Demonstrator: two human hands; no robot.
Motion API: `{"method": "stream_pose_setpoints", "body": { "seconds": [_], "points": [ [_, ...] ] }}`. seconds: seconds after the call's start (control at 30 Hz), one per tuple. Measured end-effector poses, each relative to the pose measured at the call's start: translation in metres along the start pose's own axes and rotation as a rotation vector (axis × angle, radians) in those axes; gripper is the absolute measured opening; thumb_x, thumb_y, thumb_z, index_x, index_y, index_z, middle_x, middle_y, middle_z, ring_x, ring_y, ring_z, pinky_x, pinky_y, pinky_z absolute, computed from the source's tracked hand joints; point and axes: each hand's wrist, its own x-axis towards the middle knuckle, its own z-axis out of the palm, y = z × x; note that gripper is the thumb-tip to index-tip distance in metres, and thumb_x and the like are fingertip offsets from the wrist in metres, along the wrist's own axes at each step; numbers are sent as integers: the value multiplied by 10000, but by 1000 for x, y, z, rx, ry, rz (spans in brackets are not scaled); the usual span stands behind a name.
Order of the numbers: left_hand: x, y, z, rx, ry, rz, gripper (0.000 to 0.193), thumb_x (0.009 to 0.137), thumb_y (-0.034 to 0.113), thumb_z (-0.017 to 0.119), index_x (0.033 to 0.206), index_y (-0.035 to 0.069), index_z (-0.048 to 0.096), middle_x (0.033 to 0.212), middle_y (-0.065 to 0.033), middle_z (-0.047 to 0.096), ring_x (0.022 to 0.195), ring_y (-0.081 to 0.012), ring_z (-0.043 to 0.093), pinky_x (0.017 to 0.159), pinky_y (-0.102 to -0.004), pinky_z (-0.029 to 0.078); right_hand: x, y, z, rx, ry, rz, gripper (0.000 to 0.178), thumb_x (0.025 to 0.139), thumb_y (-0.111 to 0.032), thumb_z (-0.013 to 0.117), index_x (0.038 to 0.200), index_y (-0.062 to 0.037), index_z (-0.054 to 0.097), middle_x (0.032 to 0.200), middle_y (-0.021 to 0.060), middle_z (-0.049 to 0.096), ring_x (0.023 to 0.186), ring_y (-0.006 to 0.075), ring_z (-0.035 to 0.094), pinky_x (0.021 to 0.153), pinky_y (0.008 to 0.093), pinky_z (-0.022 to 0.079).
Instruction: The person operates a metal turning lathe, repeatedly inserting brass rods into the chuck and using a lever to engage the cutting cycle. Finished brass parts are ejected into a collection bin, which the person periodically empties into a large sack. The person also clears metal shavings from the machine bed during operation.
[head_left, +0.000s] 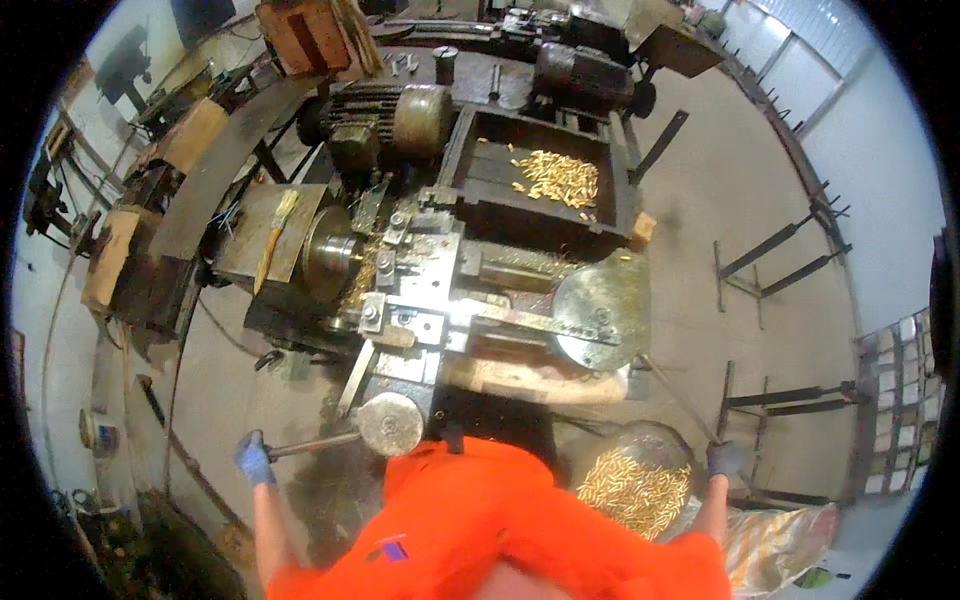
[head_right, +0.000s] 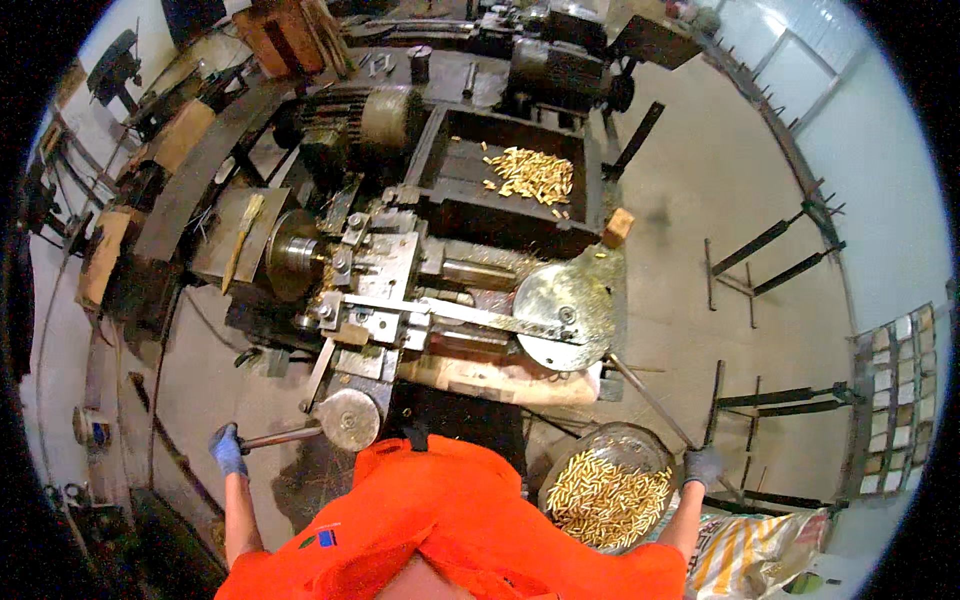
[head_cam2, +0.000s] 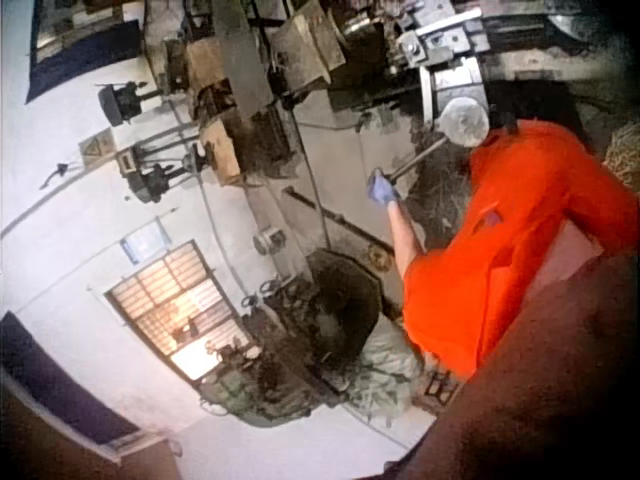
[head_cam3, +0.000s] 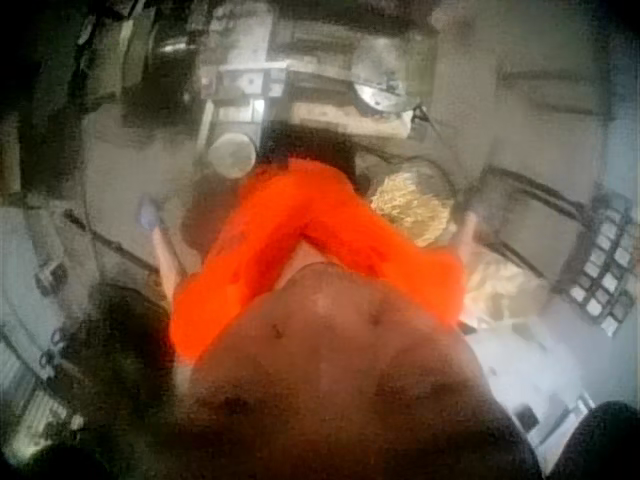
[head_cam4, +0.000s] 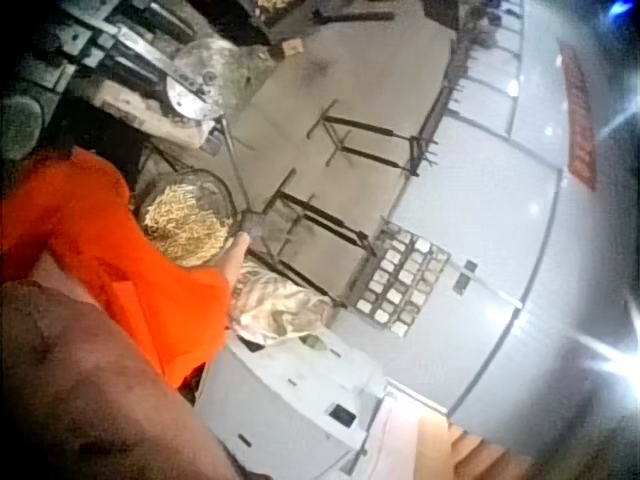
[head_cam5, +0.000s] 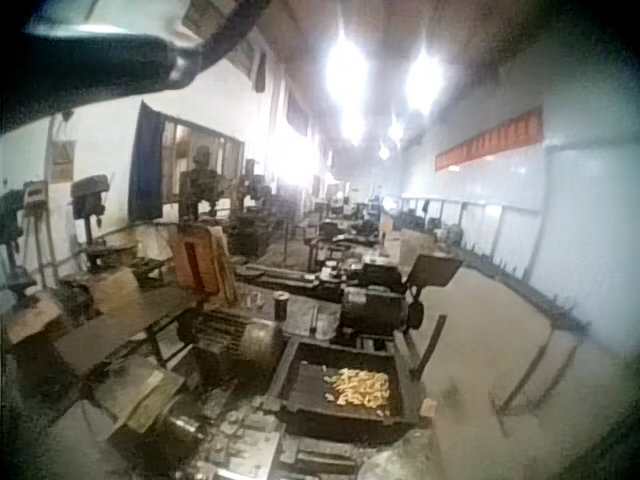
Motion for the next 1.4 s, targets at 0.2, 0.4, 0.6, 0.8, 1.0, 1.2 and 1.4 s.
{"method": "stream_pose_setpoints", "body": {
  "seconds": [0.2, 0.4, 0.6, 0.8, 1.0, 1.2, 1.4],
  "points": [
    [11, 18, -2, 302, -243, 101, 151, 776, 129, 602, 853, 5, 639, 638, -90, 589, 487, -163, 550, 436, -307, 452, -28, -18, -43, 26, 5, 4, 422, 717, -451, 555, 765, -49, 673, 804, 187, 642, 745, 343, 635, 636, 425, 499],
    [-18, 82, 51, 716, -383, 524, 233, 730, 218, 606, 897, 68, 667, 824, -150, 648, 738, -293, 630, 678, -350, 485, -17, 0, -6, 51, -14, 6, 406, 720, -449, 562, 769, -64, 682, 752, 178, 638, 735, 339, 635, 617, 405, 504],
    [-16, 54, 78, 794, -515, 714, 230, 732, 233, 607, 888, 75, 667, 839, -151, 651, 742, -286, 632, 687, -361, 493, -19, 2, 7, 26, 45, 36, 457, 708, -488, 569, 806, -55, 679, 801, 163, 648, 732, 334, 638, 643, 402, 501],
    [-19, 53, 70, 496, -527, 471, 197, 727, 184, 641, 872, 52, 663, 820, -155, 653, 718, -271, 641, 675, -340, 496, -21, 1, 13, 10, 26, 11, 383, 672, -427, 632, 793, -67, 687, 827, 170, 645, 774, 325, 635, 622, 391, 506],
    [-22, 48, 71, 321, -531, 501, 168, 745, 142, 636, 865, 26, 659, 816, -152, 654, 722, -255, 643, 668, -322, 499, -25, 4, 16, 51, 21, -18, 398, 672, -430, 623, 811, -62, 688, 876, 176, 643, 819, 333, 627, 690, 403, 501],
    [-15, 36, 74, 361, -466, 593, 194, 746, 175, 633, 871, 30, 663, 826, -159, 649, 745, -281, 637, 694, -340, 495, -55, -14, -30, 83, 1, 67, 386, 690, -408, 613, 839, -59, 686, 901, 185, 639, 856, 335, 622, 735, 397, 496],
    [-30, 70, 67, 487, -481, 603, 200, 751, 181, 623, 863, 20, 664, 843, -159, 649, 784, -277, 638, 720, -335, 491, -42, -11, -13, 53, -111, 79, 438, 676, -441, 638, 846, -39, 679, 878, 200, 638, 848, 345, 622, 730, 409, 495]
  ]
}}
